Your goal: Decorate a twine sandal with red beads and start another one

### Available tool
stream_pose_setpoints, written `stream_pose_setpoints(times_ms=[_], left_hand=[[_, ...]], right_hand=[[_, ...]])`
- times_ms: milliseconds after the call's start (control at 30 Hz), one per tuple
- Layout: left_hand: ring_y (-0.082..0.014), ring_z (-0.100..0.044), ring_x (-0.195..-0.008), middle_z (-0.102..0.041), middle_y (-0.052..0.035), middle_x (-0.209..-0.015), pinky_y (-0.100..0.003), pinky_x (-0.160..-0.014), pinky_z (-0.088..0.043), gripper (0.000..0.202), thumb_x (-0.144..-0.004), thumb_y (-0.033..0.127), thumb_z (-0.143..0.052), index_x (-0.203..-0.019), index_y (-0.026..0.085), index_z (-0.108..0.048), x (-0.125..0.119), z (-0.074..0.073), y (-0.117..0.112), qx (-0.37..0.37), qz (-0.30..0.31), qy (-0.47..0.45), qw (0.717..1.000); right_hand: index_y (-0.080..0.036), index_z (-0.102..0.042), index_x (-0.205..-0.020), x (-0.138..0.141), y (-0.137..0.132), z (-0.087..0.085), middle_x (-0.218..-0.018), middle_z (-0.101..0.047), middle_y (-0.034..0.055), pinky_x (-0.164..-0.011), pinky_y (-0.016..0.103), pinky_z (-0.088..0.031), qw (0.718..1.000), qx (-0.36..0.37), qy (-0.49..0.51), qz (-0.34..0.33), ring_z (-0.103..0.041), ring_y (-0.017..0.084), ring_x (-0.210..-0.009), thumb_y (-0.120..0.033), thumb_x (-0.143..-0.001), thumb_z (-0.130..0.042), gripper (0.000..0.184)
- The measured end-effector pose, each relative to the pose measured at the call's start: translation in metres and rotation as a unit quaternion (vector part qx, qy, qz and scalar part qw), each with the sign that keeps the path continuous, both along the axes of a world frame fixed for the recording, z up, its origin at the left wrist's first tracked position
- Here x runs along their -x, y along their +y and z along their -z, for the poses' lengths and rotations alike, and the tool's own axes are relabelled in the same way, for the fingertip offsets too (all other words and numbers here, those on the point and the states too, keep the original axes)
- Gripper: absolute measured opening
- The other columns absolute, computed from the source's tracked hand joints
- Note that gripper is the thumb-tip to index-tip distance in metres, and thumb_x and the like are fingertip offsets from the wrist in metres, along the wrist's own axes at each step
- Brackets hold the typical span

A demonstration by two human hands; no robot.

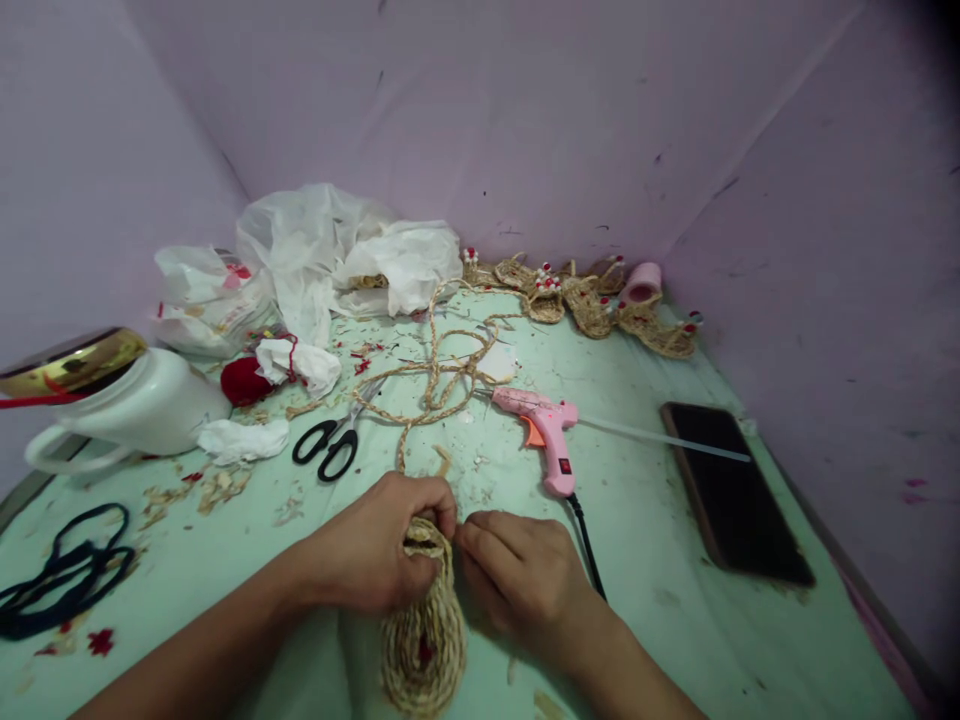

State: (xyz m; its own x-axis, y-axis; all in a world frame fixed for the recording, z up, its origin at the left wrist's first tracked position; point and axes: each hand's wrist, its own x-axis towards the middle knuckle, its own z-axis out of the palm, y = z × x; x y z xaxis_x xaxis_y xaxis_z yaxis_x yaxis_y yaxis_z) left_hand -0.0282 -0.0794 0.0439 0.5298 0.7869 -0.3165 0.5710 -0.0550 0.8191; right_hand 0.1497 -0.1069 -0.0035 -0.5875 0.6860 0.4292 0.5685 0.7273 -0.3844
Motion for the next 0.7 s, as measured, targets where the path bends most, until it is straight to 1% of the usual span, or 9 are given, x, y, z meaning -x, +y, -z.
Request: stream_pose_setpoints(times_ms=[100, 167, 267, 333, 400, 433, 567, 633, 700], left_hand=[[-0.0072, -0.034, -0.050, -0.042, 0.0082, -0.055, -0.017, -0.044, -0.027, 0.020, -0.053, 0.007, -0.045, -0.069, 0.018, -0.047, 0.001, -0.003, -0.001, 0.012, 0.018, -0.020, 1.000], [-0.0070, -0.034, -0.050, -0.041, 0.0083, -0.055, -0.017, -0.044, -0.027, 0.019, -0.054, 0.007, -0.046, -0.069, 0.018, -0.047, 0.002, -0.003, 0.000, 0.015, 0.032, -0.022, 0.999], [-0.0077, -0.036, -0.052, -0.043, 0.0068, -0.057, -0.018, -0.047, -0.029, 0.013, -0.058, 0.011, -0.048, -0.070, 0.017, -0.049, 0.005, 0.000, 0.003, -0.004, 0.010, -0.005, 1.000], [-0.0082, -0.037, -0.053, -0.044, 0.0061, -0.059, -0.018, -0.048, -0.031, 0.011, -0.061, 0.012, -0.049, -0.071, 0.017, -0.048, 0.006, 0.002, 0.005, -0.016, -0.014, 0.003, 1.000], [-0.0080, -0.037, -0.053, -0.044, 0.0064, -0.060, -0.018, -0.048, -0.031, 0.014, -0.061, 0.012, -0.049, -0.073, 0.017, -0.047, 0.005, 0.004, 0.006, -0.013, -0.018, -0.001, 1.000], [-0.0078, -0.036, -0.053, -0.043, 0.0068, -0.059, -0.018, -0.048, -0.030, 0.014, -0.060, 0.011, -0.049, -0.073, 0.017, -0.047, 0.005, 0.005, 0.006, -0.010, -0.016, -0.004, 1.000], [-0.0071, -0.035, -0.052, -0.040, 0.0082, -0.057, -0.018, -0.047, -0.028, 0.015, -0.059, 0.010, -0.050, -0.068, 0.018, -0.042, 0.000, 0.006, 0.004, 0.002, -0.026, -0.023, 0.999], [-0.0075, -0.037, -0.054, -0.043, 0.0074, -0.059, -0.018, -0.048, -0.030, 0.015, -0.059, 0.010, -0.050, -0.069, 0.018, -0.042, -0.002, 0.007, 0.004, 0.014, -0.031, -0.040, 0.999], [-0.0085, -0.041, -0.056, -0.047, 0.0062, -0.061, -0.019, -0.050, -0.033, 0.015, -0.062, 0.012, -0.052, -0.073, 0.017, -0.044, -0.002, 0.008, 0.004, 0.042, -0.034, -0.060, 0.997]], right_hand=[[-0.013, -0.062, -0.089, 0.002, 0.000, -0.001, -0.074, -0.067, 0.0071, -0.052, 0.025, -0.041, 1.000, -0.016, 0.013, -0.005, -0.058, 0.015, -0.059, -0.007, -0.078, -0.045, 0.020], [-0.014, -0.062, -0.088, 0.002, 0.000, -0.002, -0.072, -0.067, 0.0066, -0.051, 0.025, -0.041, 0.999, 0.000, 0.041, -0.009, -0.057, 0.014, -0.058, -0.007, -0.078, -0.046, 0.020], [-0.015, -0.061, -0.092, 0.002, 0.001, -0.004, -0.075, -0.066, 0.0059, -0.055, 0.023, -0.045, 0.984, 0.115, 0.132, -0.009, -0.059, 0.014, -0.063, -0.007, -0.078, -0.047, 0.021], [-0.015, -0.057, -0.105, 0.001, 0.002, -0.006, -0.090, -0.065, 0.0078, -0.063, 0.023, -0.048, 0.961, 0.198, 0.195, -0.010, -0.060, 0.014, -0.074, -0.007, -0.075, -0.050, 0.032], [-0.016, -0.051, -0.115, 0.000, 0.002, -0.007, -0.106, -0.061, 0.0093, -0.067, 0.024, -0.049, 0.945, 0.232, 0.232, -0.010, -0.060, 0.015, -0.081, -0.008, -0.072, -0.053, 0.043], [-0.017, -0.051, -0.115, -0.001, 0.002, -0.007, -0.107, -0.061, 0.0093, -0.068, 0.024, -0.049, 0.942, 0.235, 0.239, -0.005, -0.060, 0.015, -0.081, -0.009, -0.073, -0.055, 0.044], [-0.017, -0.059, -0.100, 0.000, 0.005, -0.005, -0.084, -0.067, 0.0059, -0.069, 0.024, -0.048, 0.946, 0.225, 0.234, -0.004, -0.061, 0.014, -0.076, -0.010, -0.077, -0.053, 0.024], [-0.015, -0.062, -0.093, 0.002, 0.007, -0.003, -0.084, -0.067, 0.0077, -0.070, 0.023, -0.048, 0.947, 0.216, 0.236, -0.024, -0.062, 0.015, -0.077, -0.010, -0.079, -0.051, 0.019], [-0.013, -0.064, -0.088, 0.003, 0.008, 0.000, -0.084, -0.067, 0.0096, -0.069, 0.023, -0.048, 0.945, 0.219, 0.241, -0.023, -0.062, 0.015, -0.077, -0.008, -0.079, -0.049, 0.018]])
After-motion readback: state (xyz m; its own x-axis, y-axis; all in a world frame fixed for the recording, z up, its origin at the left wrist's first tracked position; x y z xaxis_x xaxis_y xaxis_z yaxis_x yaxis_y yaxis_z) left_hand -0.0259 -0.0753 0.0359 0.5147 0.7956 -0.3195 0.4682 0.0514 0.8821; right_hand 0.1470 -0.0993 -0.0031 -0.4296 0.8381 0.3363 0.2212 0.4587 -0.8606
